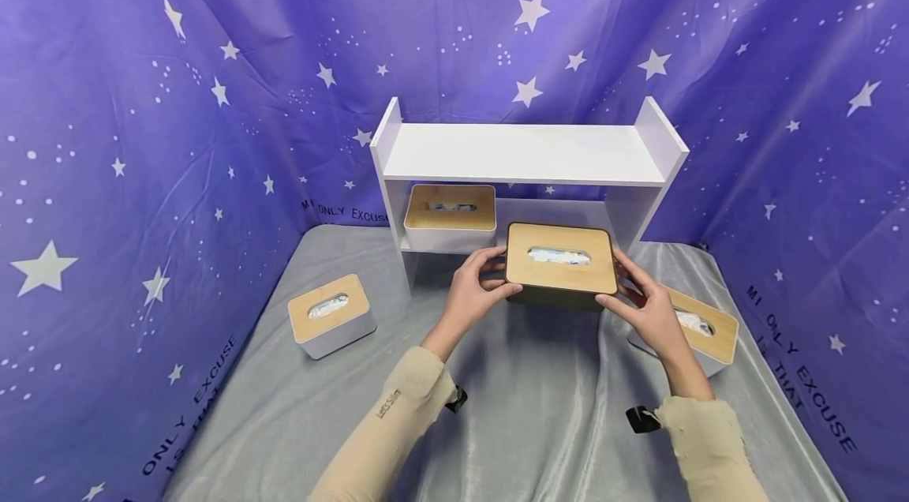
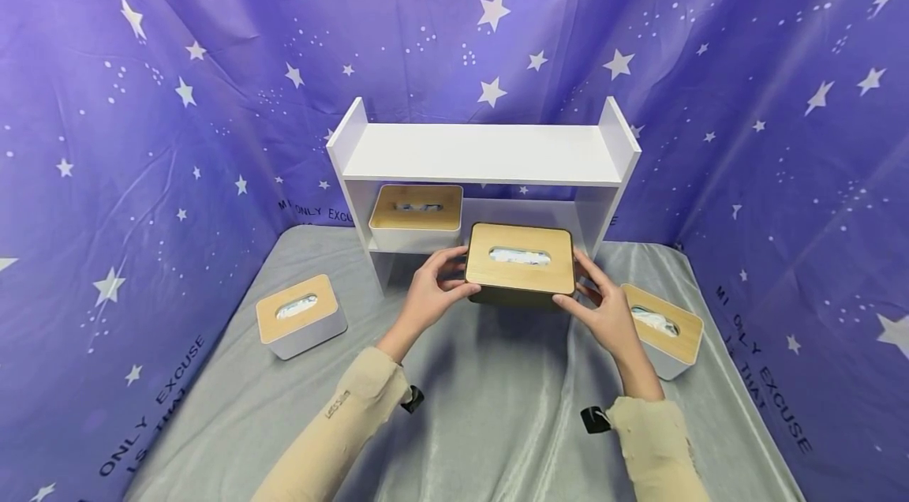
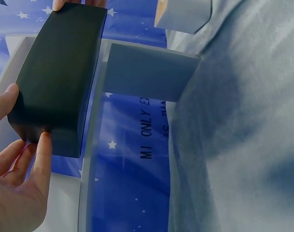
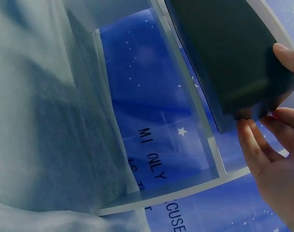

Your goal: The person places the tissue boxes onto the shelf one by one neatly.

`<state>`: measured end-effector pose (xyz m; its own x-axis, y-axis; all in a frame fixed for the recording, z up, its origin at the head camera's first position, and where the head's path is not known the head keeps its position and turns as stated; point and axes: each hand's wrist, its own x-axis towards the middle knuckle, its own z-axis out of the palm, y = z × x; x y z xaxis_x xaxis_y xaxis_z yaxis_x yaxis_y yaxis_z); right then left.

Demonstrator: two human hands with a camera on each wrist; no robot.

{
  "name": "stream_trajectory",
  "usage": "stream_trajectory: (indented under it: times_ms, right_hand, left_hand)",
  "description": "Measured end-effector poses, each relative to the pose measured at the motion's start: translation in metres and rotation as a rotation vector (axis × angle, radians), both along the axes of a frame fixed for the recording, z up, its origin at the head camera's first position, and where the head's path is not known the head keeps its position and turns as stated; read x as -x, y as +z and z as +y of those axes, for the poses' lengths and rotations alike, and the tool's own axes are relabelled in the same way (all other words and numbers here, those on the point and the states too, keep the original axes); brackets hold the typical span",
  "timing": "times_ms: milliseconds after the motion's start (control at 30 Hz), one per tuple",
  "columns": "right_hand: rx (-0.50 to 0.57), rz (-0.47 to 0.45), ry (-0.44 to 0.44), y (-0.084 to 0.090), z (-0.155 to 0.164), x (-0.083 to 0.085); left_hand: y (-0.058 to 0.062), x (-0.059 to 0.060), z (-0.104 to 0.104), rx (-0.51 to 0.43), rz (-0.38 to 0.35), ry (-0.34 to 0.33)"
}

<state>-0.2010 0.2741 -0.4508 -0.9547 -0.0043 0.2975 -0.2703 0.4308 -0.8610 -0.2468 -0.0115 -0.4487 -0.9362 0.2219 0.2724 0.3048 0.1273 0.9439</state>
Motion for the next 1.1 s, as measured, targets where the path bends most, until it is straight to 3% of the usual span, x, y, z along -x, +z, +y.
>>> stream_trajectory:
  times_ms: [500,1100]
  right_hand:
    - [0.051,-0.019,-0.011,-0.006,-0.001,0.006]
    - [0.202,0.037,-0.064,-0.010,-0.007,0.017]
  left_hand:
    - [-0.005,0.005,0.002,0.004,-0.036,0.010]
    - [-0.005,0.013,0.008,-0.006,-0.006,0.035]
